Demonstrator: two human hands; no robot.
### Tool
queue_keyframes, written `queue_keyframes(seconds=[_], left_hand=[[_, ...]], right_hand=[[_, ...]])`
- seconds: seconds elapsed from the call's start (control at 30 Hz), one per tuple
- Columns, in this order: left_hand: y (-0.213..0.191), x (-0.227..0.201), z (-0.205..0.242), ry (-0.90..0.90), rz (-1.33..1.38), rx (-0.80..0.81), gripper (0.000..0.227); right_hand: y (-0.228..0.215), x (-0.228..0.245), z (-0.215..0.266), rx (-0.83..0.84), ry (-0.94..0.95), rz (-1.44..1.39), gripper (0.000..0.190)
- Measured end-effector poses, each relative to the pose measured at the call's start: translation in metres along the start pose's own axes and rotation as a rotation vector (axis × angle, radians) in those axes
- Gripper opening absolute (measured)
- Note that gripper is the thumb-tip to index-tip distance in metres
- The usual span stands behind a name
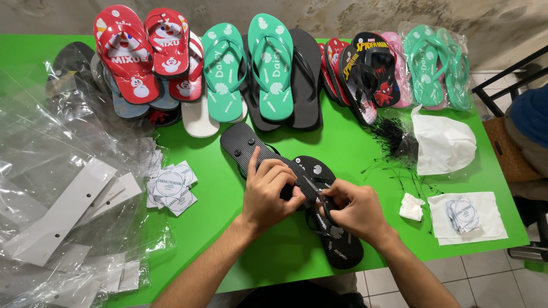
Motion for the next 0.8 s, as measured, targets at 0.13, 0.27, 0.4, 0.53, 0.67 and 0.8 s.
queue_keyframes(seconds=[0.13, 0.27, 0.4, 0.53, 0.67, 0.8], left_hand=[[-0.008, -0.009, -0.010, 0.023, -0.007, -0.025, 0.008], [-0.016, -0.025, -0.013, 0.193, -0.004, -0.104, 0.007], [-0.020, -0.024, -0.003, 0.255, 0.143, -0.158, 0.016], [-0.032, -0.014, 0.007, 0.289, 0.277, -0.199, 0.031], [-0.043, -0.009, 0.004, 0.351, 0.446, -0.214, 0.037], [-0.050, 0.000, 0.000, 0.332, 0.485, -0.247, 0.039]], right_hand=[[-0.006, 0.002, -0.011, -0.011, 0.003, -0.265, 0.026], [-0.001, -0.012, -0.019, -0.048, -0.051, -0.437, 0.032], [-0.011, 0.011, -0.024, -0.119, -0.065, -0.473, 0.034], [-0.027, 0.036, -0.034, -0.166, -0.138, -0.471, 0.045], [-0.035, 0.048, -0.043, -0.195, -0.296, -0.464, 0.053], [-0.028, 0.059, -0.051, -0.077, -0.394, -0.491, 0.052]])
Point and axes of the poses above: each hand's wrist, its own z-axis away from the middle knuckle, its own y-axis out of the palm, x = y × z, the point moved 6 cm from there along -z, towards the middle knuckle, and after that the axes turned 13 degrees about z, right-handed, at the moved point
